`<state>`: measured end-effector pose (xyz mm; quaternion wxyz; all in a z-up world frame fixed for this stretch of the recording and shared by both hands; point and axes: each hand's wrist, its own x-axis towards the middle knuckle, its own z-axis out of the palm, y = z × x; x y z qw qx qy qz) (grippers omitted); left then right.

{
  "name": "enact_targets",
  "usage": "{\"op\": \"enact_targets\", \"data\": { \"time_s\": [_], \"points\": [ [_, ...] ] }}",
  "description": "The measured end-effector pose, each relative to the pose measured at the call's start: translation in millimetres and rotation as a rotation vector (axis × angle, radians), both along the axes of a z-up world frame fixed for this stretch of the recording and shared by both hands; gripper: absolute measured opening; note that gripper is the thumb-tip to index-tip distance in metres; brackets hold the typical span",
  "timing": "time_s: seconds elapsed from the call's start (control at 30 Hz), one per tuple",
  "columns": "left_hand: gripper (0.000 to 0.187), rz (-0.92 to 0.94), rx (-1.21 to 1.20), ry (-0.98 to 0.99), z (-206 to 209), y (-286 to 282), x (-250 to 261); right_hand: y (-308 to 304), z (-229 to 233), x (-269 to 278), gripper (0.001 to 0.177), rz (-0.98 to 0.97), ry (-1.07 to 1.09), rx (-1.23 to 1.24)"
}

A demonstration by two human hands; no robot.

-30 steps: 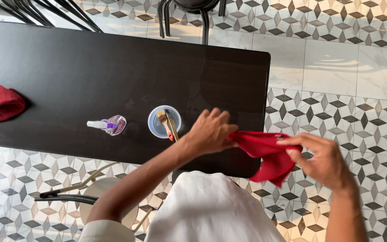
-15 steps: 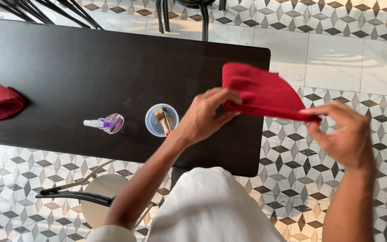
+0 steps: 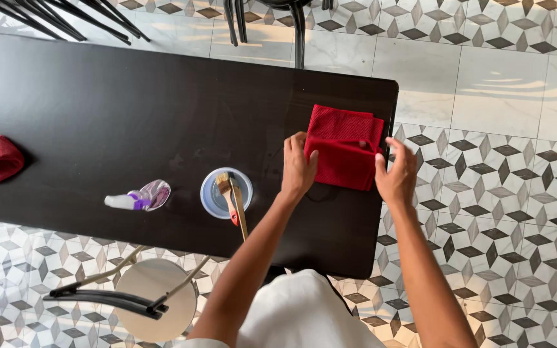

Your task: The person uses a brush to apply a liquid to a table and then folds a red cloth by hand.

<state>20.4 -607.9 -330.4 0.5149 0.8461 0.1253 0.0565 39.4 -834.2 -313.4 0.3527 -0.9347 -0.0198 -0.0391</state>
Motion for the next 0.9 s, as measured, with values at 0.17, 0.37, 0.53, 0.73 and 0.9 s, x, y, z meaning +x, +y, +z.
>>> {"op": "enact_targets", "data": {
  "time_s": [0.17,0.37,0.53,0.73,0.9],
  "points": [
    [0.044,-0.23,0.338,-0.153,-53,-38,21,38,-66,18,0.046,0.179,-0.145,-0.196],
    [0.057,-0.464,0.726,-0.176,-116,-26,54,58,-129,45,0.062,0.254,0.009,-0.48],
    [0.056,-0.454,0.689,-0.189,-116,-31,109,48,-138,100,0.064,0.272,-0.002,-0.477],
    [0.056,-0.46,0.655,-0.23,-119,-62,184,17,-142,171,0.064,0.236,0.018,-0.501],
    [0.055,-0.479,0.635,-0.264,-124,-76,192,6,-143,170,0.064,0.178,0.062,-0.475]
  ]
}}
